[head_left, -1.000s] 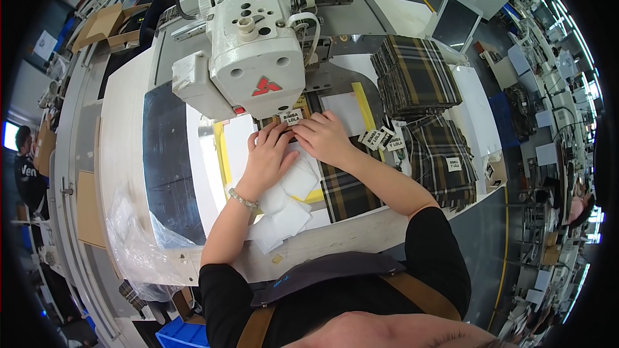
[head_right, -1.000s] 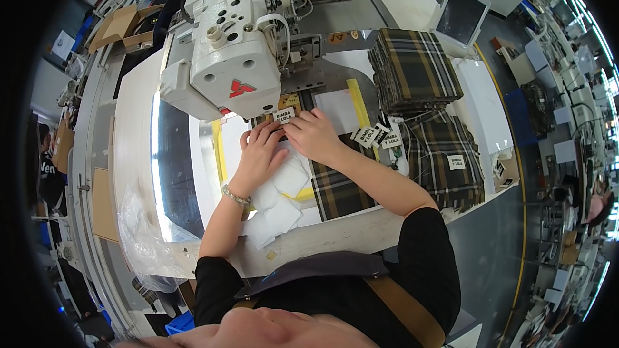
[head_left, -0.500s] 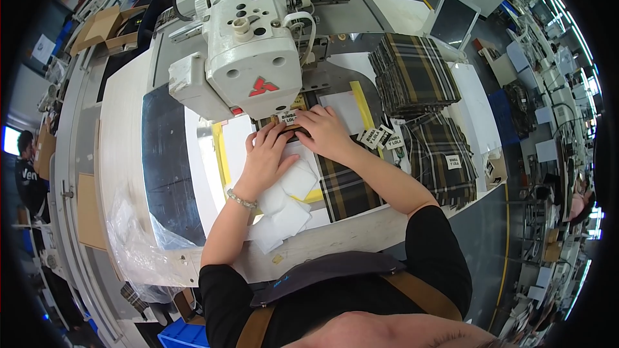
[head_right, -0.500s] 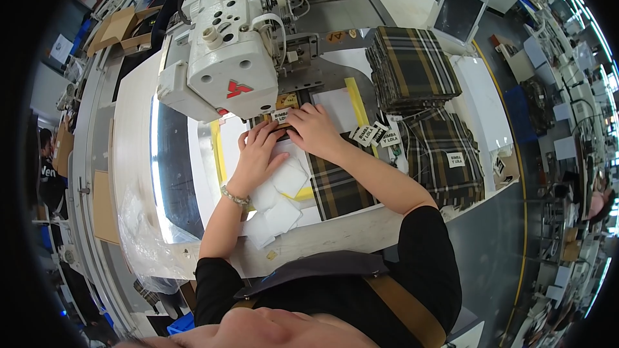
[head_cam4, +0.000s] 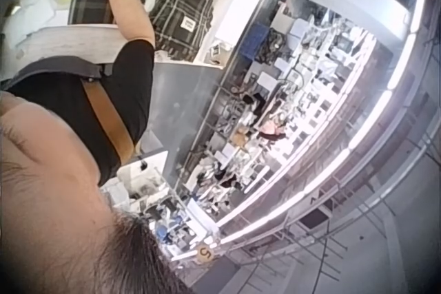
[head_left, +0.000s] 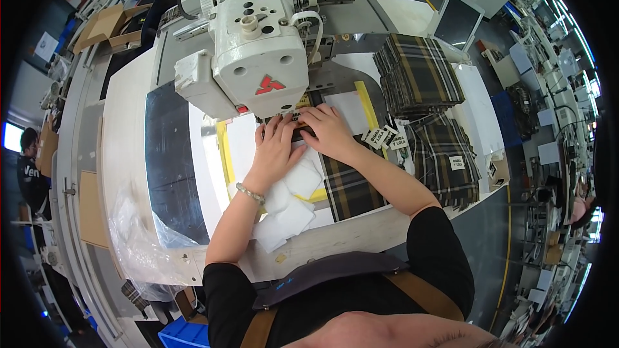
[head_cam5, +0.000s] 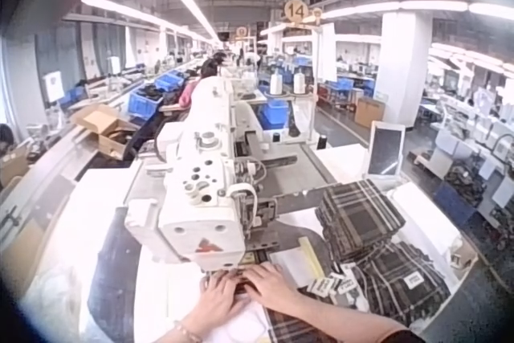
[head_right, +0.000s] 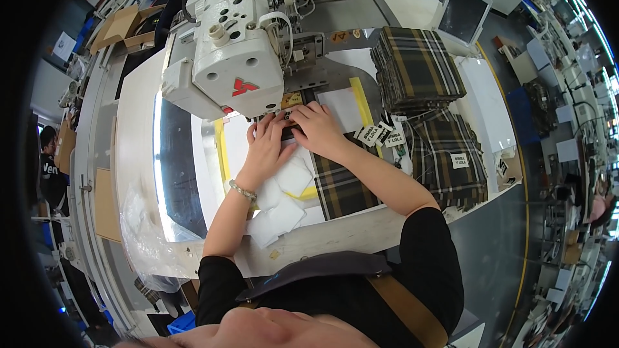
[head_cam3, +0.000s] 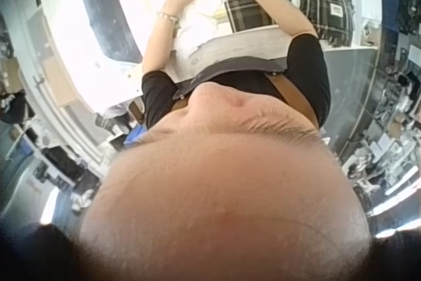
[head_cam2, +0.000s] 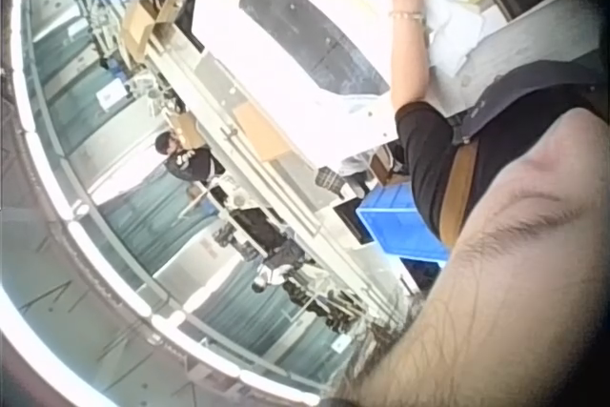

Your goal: Sewing labels onto plaid fabric pieces using an industrial sewing machine.

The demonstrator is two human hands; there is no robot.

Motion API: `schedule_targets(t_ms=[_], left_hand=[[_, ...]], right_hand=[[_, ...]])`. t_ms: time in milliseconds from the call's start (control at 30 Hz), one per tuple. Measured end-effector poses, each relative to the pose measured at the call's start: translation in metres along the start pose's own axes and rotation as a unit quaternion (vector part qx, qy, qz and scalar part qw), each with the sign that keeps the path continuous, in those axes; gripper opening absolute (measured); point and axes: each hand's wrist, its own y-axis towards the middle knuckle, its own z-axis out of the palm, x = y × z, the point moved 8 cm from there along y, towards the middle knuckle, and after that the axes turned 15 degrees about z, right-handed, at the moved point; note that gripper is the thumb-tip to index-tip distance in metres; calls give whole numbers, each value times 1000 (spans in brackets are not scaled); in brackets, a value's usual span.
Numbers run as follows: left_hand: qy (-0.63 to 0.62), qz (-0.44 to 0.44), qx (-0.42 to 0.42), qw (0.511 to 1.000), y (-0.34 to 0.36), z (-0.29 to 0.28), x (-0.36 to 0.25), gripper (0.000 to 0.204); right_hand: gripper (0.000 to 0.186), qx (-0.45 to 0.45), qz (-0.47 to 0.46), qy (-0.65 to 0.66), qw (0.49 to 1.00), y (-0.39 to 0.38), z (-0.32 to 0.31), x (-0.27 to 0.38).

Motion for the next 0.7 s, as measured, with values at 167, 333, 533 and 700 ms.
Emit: schedule_targets(t_ms=[167,333,533,700], left_hand=[[47,3,-8,999,-1,-2,-1,53],[44,-6,-14,999,0,-3,0,52],[63,-24,-11,998,3,-4,-3,49],[84,-23,-23,996,4,-8,-4,50]], right_hand=[[29,13,-13,-33,999,0,2,3],[22,-13,-67,-46,997,-1,-4,12],[20,-20,-80,-65,994,-4,-5,16],[23,-28,-63,-56,996,0,-2,10]])
